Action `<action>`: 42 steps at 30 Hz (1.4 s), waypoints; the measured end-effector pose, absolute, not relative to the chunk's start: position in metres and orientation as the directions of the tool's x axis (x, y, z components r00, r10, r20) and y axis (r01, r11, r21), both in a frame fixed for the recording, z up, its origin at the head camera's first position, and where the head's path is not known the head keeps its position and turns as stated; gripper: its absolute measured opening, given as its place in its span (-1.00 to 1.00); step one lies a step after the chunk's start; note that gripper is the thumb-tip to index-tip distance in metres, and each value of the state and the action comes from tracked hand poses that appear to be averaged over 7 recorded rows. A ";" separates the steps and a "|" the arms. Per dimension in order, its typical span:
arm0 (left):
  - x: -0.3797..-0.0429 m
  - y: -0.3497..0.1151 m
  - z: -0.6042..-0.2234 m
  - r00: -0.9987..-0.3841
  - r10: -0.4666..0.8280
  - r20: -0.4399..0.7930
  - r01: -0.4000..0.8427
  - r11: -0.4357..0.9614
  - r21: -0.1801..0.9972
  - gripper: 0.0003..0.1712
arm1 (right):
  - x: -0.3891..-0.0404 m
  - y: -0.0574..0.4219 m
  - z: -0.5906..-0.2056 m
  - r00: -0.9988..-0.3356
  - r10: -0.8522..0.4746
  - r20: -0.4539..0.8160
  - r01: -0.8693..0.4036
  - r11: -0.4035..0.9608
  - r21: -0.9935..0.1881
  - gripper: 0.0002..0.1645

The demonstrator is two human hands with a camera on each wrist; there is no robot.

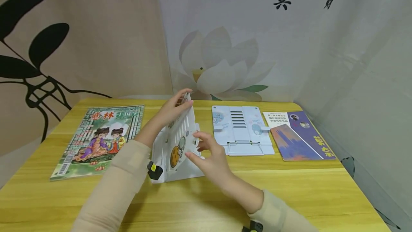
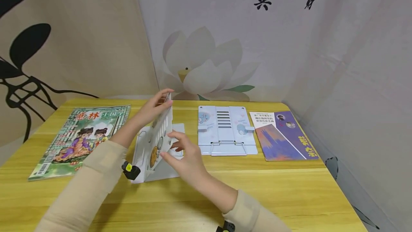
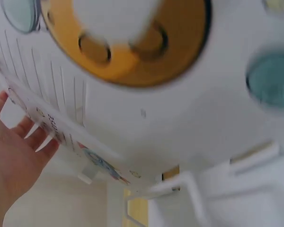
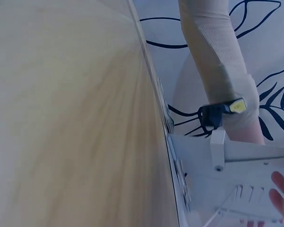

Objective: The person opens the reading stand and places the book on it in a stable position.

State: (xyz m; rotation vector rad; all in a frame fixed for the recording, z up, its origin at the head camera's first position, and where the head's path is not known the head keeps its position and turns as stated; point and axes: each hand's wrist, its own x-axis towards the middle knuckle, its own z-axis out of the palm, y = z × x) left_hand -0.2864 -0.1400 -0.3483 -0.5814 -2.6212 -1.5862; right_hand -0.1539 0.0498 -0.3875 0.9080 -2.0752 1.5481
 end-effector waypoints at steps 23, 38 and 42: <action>-0.253 -0.200 -0.368 -0.956 0.110 0.272 0.290 0.482 0.827 -0.25 | -0.174 0.090 -0.355 -0.802 -0.314 0.509 -0.564 0.116 -0.817 -0.44; -0.232 -0.213 -0.374 -0.936 -0.021 0.352 0.304 0.454 0.837 -0.26 | -0.205 0.087 -0.349 -0.811 -0.339 0.477 -0.552 0.172 -0.816 -0.42; -0.231 -0.212 -0.374 -0.928 -0.071 0.367 0.295 0.462 0.836 -0.28 | -0.228 0.085 -0.364 -0.820 -0.332 0.466 -0.544 0.201 -0.815 -0.40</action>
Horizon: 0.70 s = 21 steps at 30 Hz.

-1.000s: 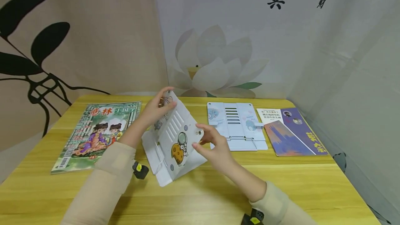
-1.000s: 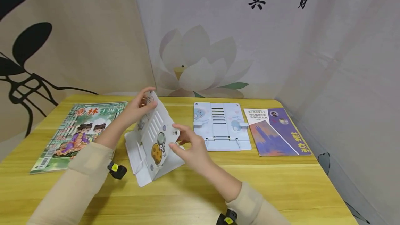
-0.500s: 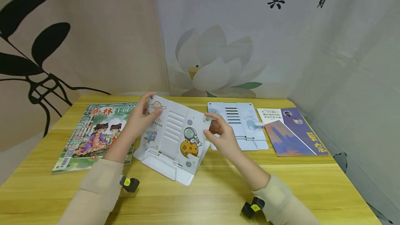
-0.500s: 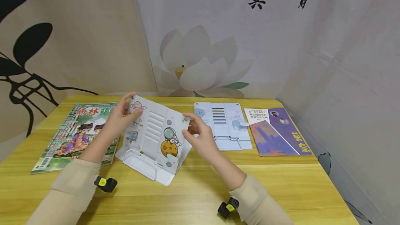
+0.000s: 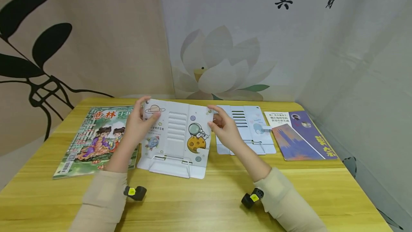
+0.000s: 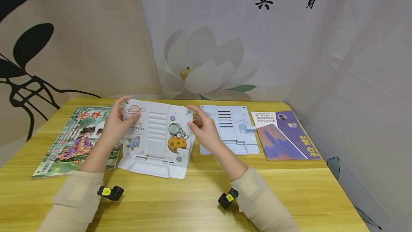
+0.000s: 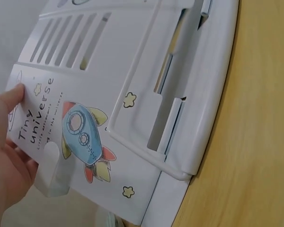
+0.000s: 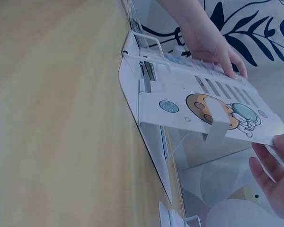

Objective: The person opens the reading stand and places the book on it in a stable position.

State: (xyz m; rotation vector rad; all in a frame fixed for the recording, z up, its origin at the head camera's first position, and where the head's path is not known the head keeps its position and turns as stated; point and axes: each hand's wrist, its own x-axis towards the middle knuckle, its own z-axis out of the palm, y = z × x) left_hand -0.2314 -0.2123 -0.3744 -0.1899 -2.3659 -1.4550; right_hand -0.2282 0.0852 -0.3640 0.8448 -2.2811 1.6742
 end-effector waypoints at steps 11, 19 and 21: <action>-0.242 -0.209 -0.377 -0.915 -0.176 0.363 0.252 0.454 0.855 -0.28 | -0.272 0.077 -0.371 -0.846 -0.304 0.437 -0.512 0.236 -0.826 -0.36; -0.261 -0.209 -0.376 -0.909 -0.204 0.363 0.245 0.443 0.863 -0.30 | -0.295 0.071 -0.369 -0.877 -0.289 0.384 -0.456 0.246 -0.856 -0.34; -0.267 -0.209 -0.376 -0.908 -0.210 0.363 0.239 0.451 0.860 -0.30 | -0.299 0.070 -0.368 -0.883 -0.282 0.374 -0.442 0.239 -0.864 -0.34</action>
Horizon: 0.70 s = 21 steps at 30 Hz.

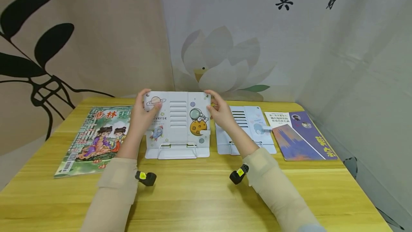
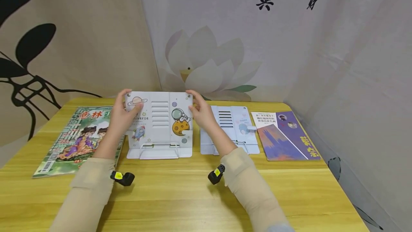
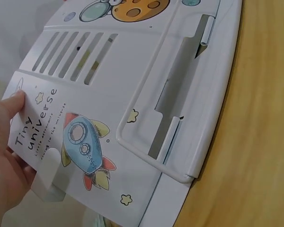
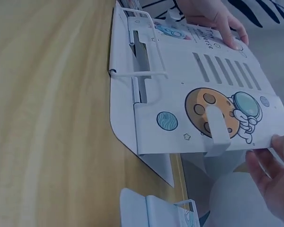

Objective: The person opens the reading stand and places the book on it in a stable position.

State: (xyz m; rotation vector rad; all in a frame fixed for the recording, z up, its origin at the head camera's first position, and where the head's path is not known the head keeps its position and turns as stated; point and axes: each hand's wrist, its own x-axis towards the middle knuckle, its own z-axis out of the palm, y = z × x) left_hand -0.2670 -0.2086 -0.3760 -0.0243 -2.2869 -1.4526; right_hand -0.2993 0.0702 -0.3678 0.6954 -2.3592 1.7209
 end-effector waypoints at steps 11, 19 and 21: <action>-0.291 -0.207 -0.372 -0.910 -0.229 0.345 0.214 0.452 0.866 -0.30 | -0.326 0.066 -0.368 -0.907 -0.253 0.337 -0.399 0.256 -0.880 -0.33; -0.301 -0.205 -0.370 -0.913 -0.234 0.335 0.209 0.439 0.874 -0.30 | -0.334 0.065 -0.365 -0.910 -0.237 0.339 -0.401 0.298 -0.866 -0.35; -0.302 -0.206 -0.370 -0.913 -0.238 0.331 0.202 0.442 0.874 -0.30 | -0.335 0.064 -0.366 -0.912 -0.237 0.335 -0.397 0.305 -0.865 -0.34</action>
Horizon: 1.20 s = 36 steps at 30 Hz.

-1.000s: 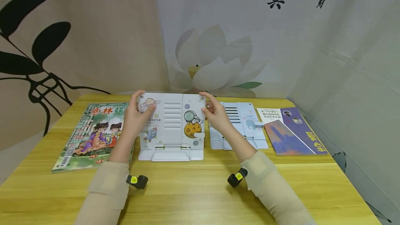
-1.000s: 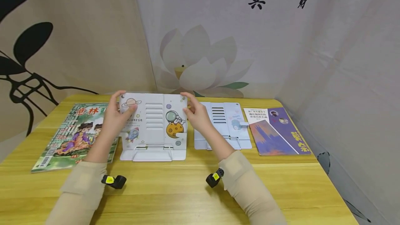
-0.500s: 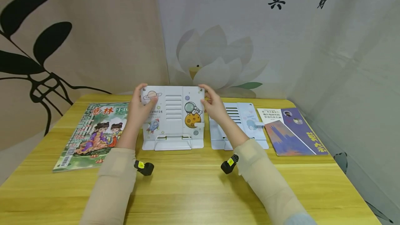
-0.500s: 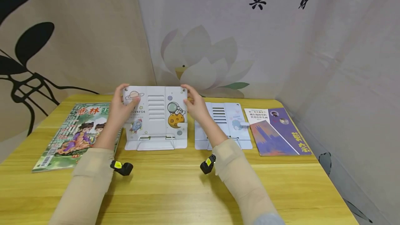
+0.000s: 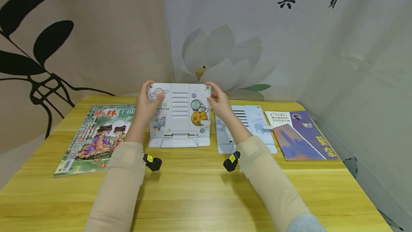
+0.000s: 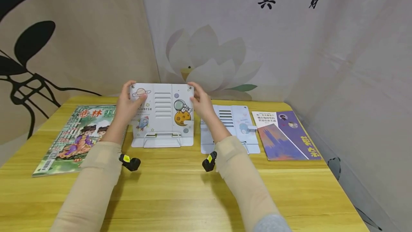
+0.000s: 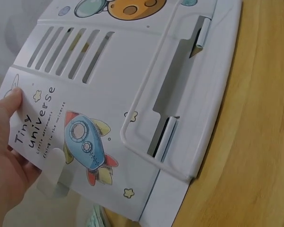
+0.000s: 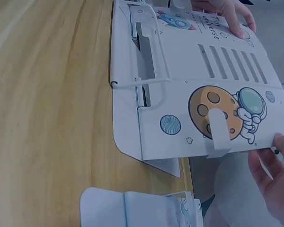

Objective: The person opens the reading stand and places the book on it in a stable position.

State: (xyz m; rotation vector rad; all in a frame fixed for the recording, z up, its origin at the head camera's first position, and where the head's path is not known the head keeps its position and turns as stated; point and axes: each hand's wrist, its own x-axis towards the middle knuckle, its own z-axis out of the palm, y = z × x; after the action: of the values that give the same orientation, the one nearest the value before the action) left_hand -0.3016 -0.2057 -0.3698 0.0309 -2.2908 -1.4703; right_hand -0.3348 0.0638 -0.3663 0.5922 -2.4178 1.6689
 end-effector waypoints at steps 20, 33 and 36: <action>-0.253 -0.248 -0.376 -0.909 -0.085 0.409 0.294 0.565 0.771 -0.20 | -0.288 0.049 -0.384 -0.799 -0.090 0.595 -0.580 0.379 -0.721 -0.33; -0.201 -0.313 -0.373 -0.947 -0.078 0.311 0.185 0.661 0.728 -0.24 | -0.235 -0.002 -0.407 -0.684 -0.127 0.718 -0.724 0.231 -0.650 -0.49; -0.196 -0.332 -0.377 -0.953 -0.103 0.285 0.143 0.677 0.722 -0.23 | -0.228 -0.015 -0.412 -0.699 -0.160 0.697 -0.715 0.189 -0.673 -0.49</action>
State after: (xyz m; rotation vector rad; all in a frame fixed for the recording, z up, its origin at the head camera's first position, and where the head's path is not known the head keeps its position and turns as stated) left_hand -0.1958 -0.3323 -0.3774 -0.0323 -2.5894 -1.1526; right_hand -0.2278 -0.0152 -0.4120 0.8162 -1.9918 1.5333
